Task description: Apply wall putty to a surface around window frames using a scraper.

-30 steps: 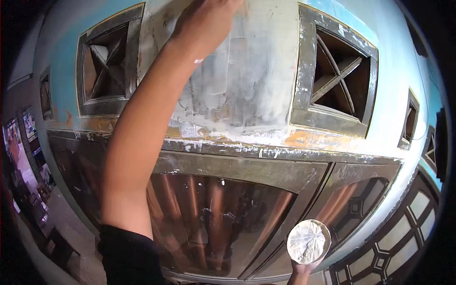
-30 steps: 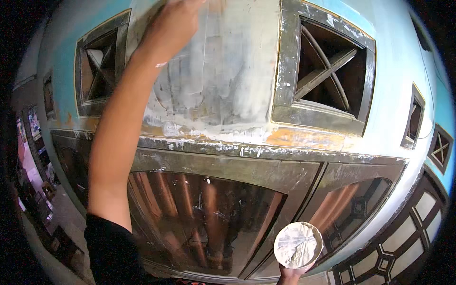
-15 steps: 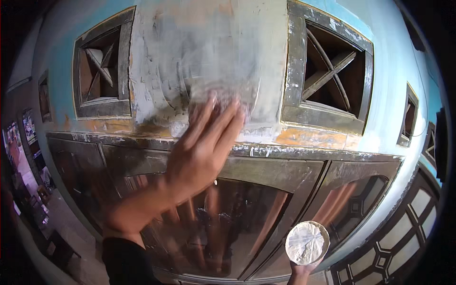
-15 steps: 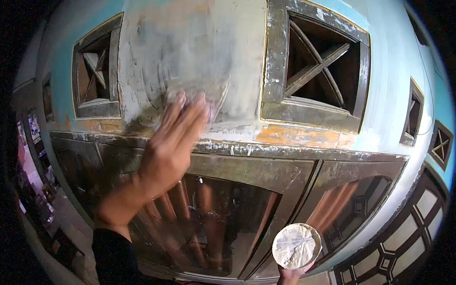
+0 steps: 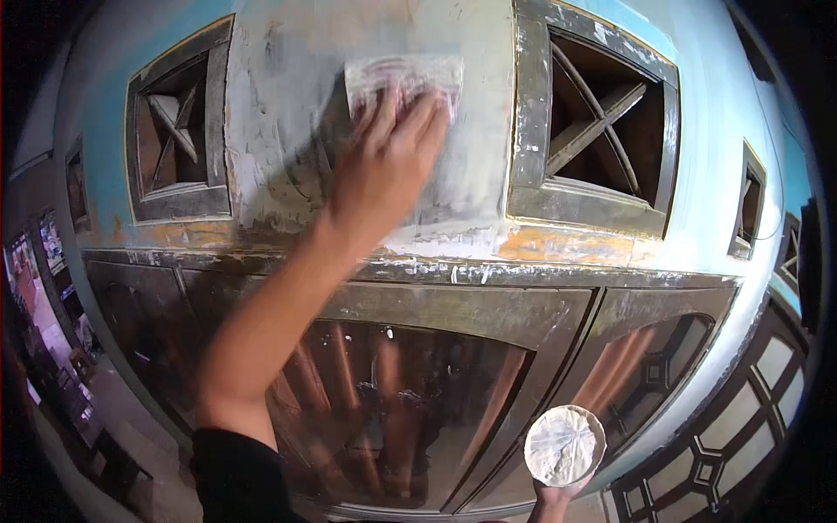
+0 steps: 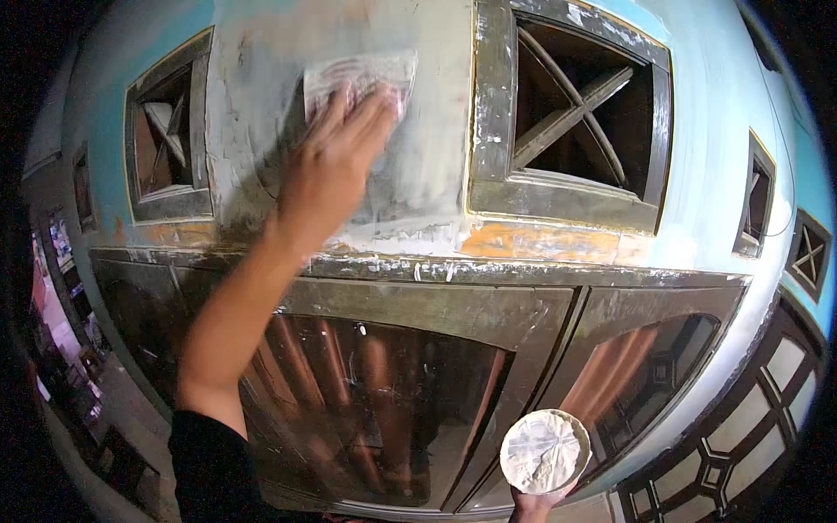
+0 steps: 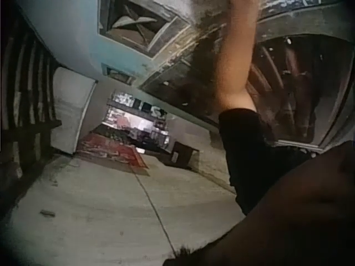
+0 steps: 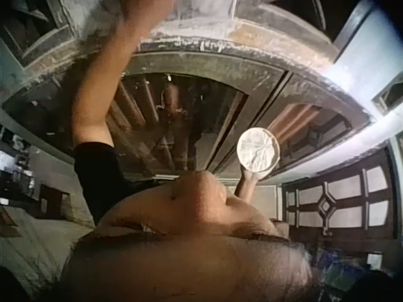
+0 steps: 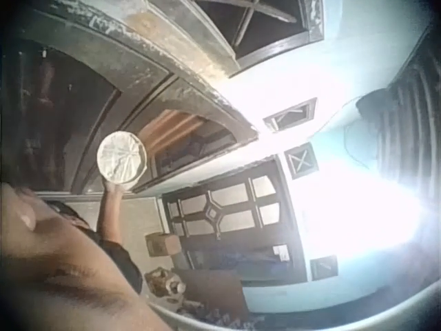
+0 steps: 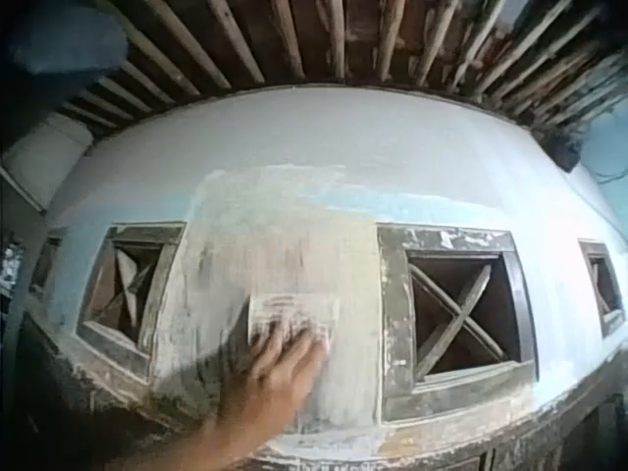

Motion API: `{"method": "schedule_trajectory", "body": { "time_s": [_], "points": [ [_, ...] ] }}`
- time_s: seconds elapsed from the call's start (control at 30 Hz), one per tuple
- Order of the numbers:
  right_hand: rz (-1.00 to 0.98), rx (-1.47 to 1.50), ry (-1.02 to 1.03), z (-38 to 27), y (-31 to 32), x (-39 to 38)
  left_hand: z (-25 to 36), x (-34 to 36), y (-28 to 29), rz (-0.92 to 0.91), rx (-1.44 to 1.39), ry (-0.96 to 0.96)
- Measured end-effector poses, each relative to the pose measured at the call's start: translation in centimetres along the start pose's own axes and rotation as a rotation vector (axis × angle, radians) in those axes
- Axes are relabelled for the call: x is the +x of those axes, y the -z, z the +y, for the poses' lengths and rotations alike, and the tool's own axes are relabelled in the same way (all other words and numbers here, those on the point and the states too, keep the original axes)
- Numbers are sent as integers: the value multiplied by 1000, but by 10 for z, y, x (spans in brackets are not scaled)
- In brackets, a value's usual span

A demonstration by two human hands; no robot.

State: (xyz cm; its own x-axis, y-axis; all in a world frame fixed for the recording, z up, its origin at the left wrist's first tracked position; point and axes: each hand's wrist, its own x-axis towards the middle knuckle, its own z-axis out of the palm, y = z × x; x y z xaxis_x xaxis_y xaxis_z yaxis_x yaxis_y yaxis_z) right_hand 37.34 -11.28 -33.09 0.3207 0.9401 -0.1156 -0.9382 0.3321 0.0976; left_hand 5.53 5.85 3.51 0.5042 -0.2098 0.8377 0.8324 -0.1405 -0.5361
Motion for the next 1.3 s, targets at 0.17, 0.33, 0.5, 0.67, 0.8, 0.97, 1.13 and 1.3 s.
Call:
{"method": "schedule_trajectory", "body": {
  "time_s": [0.17, 0.33, 0.5, 0.67, 0.8, 0.97, 1.13, 1.3],
  "points": [
    [-213, -18, -36, -18, 21, 19, 73, -80, 78, -261, -311, -41],
    [-147, -58, 77, -6, 1, 20, 119, -113, 118, -221, -930, 119],
    [-352, -209, 39, -4, 6, 26, 172, -138, 99, -200, -1210, -51],
    [-363, -221, 33, 5, 4, 11, 222, -150, 97, -261, -1356, -221],
    [-347, -165, 10, 3, 10, 3, 241, -155, 78, -180, -1461, -306],
    [-219, -147, -6, 12, 2, -5, 256, -166, 54, -97, -1546, -392],
    [-355, -127, -55, 9, 11, -6, 268, -164, 45, -62, -1671, -373],
    [-345, -168, -127, 7, 13, -6, 275, -160, 40, -89, -1705, -352]
  ]
}}
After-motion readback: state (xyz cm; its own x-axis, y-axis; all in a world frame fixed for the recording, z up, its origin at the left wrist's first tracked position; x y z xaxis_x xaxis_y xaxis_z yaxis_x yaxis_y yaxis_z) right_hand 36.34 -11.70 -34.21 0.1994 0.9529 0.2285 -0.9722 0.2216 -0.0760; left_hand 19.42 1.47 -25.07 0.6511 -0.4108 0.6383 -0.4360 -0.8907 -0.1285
